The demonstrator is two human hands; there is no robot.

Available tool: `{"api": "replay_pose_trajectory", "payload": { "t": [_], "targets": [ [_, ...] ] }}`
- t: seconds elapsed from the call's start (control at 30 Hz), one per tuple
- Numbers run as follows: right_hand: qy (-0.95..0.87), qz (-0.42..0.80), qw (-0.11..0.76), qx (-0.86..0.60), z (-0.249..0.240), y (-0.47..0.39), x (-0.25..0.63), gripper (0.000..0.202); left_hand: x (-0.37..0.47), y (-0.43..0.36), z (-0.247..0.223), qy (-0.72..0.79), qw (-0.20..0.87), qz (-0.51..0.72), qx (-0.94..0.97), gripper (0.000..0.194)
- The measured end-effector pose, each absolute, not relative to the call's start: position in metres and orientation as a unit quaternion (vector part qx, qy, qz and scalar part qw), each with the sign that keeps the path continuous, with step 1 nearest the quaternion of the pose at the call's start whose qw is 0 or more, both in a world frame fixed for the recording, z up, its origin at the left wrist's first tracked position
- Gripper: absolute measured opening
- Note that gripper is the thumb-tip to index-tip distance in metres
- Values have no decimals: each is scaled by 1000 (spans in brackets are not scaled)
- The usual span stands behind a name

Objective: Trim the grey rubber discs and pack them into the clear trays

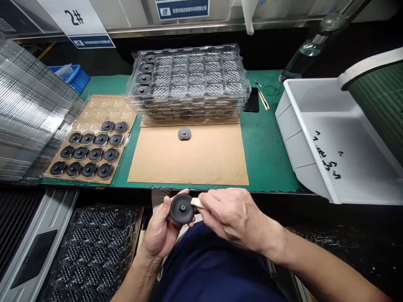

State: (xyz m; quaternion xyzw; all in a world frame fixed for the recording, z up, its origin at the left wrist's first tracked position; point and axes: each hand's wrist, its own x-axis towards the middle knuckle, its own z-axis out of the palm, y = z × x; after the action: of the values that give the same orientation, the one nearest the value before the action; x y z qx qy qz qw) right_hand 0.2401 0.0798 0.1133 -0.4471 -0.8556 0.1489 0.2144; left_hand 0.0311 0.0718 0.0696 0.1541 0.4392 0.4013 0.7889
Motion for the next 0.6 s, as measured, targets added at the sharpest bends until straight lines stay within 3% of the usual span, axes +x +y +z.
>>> {"api": "replay_pose_trajectory", "payload": {
  "t": [0.13, 0.3, 0.47, 0.6],
  "targets": [
    [-885, 127, 195, -404, 115, 83, 238, 21, 34, 70, 63, 418, 821, 362, 140, 43],
    [-914, 104, 173, -351, 115, 93, 242, 9, 37, 72, 61, 395, 852, 330, 93, 49],
    [-867, 151, 191, -435, 103, 85, 244, 22, 39, 76, 65, 451, 765, 445, 118, 51],
    [-857, 134, 205, -453, 101, 82, 240, 26, 36, 74, 61, 452, 780, 410, 142, 53]
  ]
}}
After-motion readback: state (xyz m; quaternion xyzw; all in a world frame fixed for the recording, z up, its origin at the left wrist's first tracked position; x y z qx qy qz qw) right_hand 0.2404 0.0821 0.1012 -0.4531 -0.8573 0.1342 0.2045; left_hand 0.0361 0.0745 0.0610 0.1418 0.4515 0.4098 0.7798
